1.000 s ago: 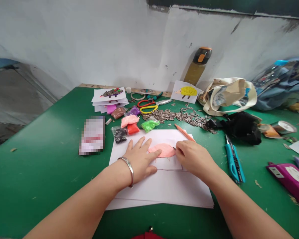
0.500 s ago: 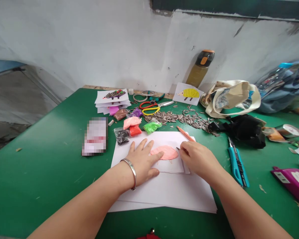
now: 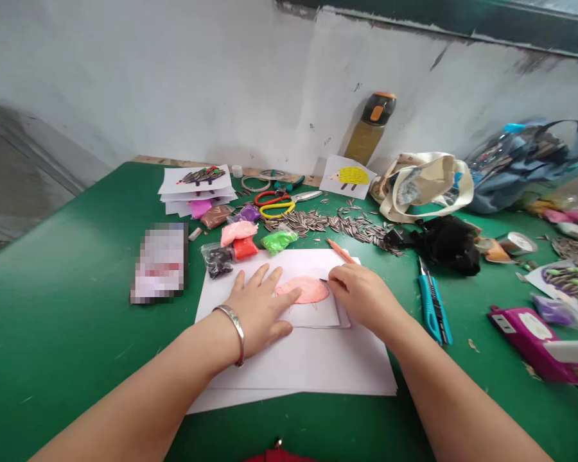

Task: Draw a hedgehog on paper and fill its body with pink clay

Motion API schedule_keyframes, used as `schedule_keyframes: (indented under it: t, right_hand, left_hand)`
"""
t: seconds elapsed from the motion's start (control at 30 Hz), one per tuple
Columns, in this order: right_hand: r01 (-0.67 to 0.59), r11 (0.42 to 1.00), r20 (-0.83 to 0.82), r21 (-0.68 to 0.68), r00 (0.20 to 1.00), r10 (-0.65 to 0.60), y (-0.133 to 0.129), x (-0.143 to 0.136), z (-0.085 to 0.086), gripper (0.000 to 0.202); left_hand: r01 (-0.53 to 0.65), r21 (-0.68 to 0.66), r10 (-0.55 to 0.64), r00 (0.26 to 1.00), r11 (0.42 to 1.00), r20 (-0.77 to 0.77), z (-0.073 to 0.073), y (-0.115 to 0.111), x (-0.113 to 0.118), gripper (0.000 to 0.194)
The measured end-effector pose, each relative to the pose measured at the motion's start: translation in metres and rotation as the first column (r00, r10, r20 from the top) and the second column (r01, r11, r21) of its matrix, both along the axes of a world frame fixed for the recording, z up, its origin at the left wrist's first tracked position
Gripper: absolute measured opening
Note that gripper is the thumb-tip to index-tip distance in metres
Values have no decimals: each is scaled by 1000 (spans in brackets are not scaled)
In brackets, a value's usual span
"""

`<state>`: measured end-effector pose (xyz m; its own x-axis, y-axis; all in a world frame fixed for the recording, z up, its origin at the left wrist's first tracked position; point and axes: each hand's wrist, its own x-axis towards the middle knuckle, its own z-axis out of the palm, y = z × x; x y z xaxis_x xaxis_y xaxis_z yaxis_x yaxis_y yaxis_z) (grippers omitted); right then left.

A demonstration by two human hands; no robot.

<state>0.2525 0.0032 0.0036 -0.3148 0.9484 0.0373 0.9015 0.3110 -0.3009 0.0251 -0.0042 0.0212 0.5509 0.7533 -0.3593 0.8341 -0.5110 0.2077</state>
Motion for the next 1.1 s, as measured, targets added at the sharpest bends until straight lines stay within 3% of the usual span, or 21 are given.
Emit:
schedule_keyframes:
  t: [0.1,0.27,0.43,0.63,0.9,1.1]
  right_hand:
    - [-52,999,-7,16,999,52,2,1,-3,28]
    - [16,1000,58,8,998,-16,3,0,-5,26]
    - [-127,991,80,32,989,124,1,-1,-1,29]
    - [65,998,84,-20,994,-63,2,-1,0,24]
    - [26,999,68,37,997,-28,-1,-1,-1,31]
    - [-214,943,4,254,975,220,-4,0,-4,36]
  left_hand:
    - [-3,11,3,1000,1000,4,-1,0,0,58]
    - [-12,11,11,1000,1000,23,-2,0,0,59]
    - [-9,8,9,1000,1000,20,-3,0,0,61]
    - [2,11,-2,1000,1000,13,-2,-2,0,62]
    - [29,41,-30,999,999,27,-6,-1,-2,62]
    - [22,36,-22,1000,999,16,-7,-1,-2,62]
